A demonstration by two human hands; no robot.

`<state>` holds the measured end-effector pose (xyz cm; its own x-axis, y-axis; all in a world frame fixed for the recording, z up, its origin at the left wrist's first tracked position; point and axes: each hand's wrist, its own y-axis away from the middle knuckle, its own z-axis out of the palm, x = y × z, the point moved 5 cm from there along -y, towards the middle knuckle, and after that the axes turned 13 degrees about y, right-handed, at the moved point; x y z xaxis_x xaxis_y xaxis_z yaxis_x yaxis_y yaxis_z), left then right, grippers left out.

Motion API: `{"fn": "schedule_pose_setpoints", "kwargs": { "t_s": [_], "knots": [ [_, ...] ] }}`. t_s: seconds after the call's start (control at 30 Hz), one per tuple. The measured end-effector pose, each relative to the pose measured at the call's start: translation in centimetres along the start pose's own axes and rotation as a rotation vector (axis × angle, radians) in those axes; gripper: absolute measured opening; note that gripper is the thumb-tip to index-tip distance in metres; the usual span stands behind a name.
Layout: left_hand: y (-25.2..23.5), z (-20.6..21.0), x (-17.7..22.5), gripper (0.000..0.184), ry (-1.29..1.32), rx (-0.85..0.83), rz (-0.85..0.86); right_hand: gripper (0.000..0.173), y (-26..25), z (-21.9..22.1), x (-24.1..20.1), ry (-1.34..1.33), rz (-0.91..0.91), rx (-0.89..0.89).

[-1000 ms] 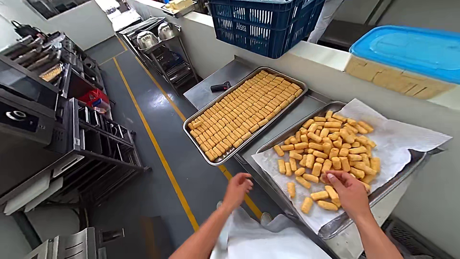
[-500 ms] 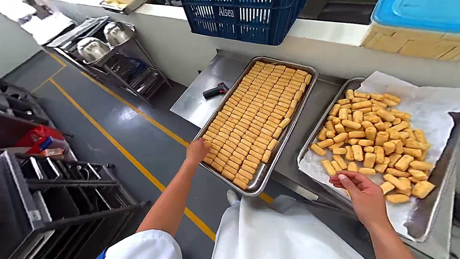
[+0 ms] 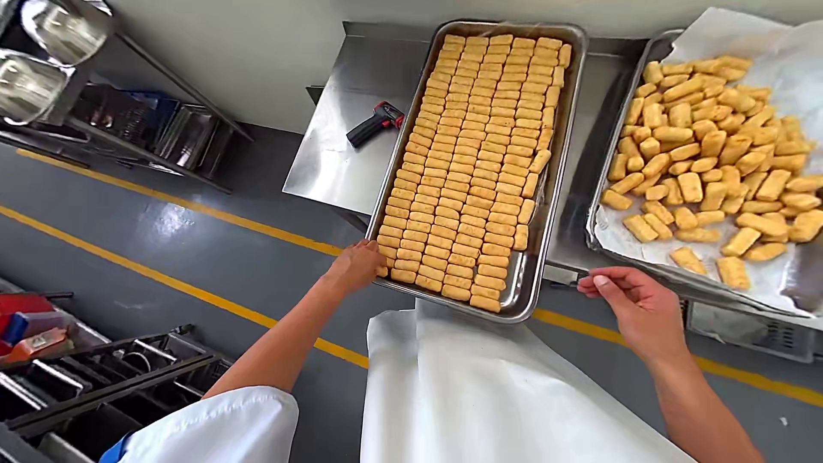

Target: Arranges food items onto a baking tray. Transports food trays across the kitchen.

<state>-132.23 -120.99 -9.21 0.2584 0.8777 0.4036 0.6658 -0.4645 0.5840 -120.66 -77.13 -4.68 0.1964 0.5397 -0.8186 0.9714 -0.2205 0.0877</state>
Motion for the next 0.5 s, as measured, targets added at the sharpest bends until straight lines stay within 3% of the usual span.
{"fn": "schedule_pose_setpoints", "kwargs": {
  "t_s": [0.13,0.5],
  "knots": [
    [0.0,-0.2,-0.8,0.026,0.131,0.043,0.124,0.021,2.0,0.8,0.2,0.024,0.041,-0.001],
    [1.1,0.0,-0.7,0.028,0.083,0.088,-0.046,0.016,4.0,1.4,0.1,0.032,0.086,0.045]
  ]
}}
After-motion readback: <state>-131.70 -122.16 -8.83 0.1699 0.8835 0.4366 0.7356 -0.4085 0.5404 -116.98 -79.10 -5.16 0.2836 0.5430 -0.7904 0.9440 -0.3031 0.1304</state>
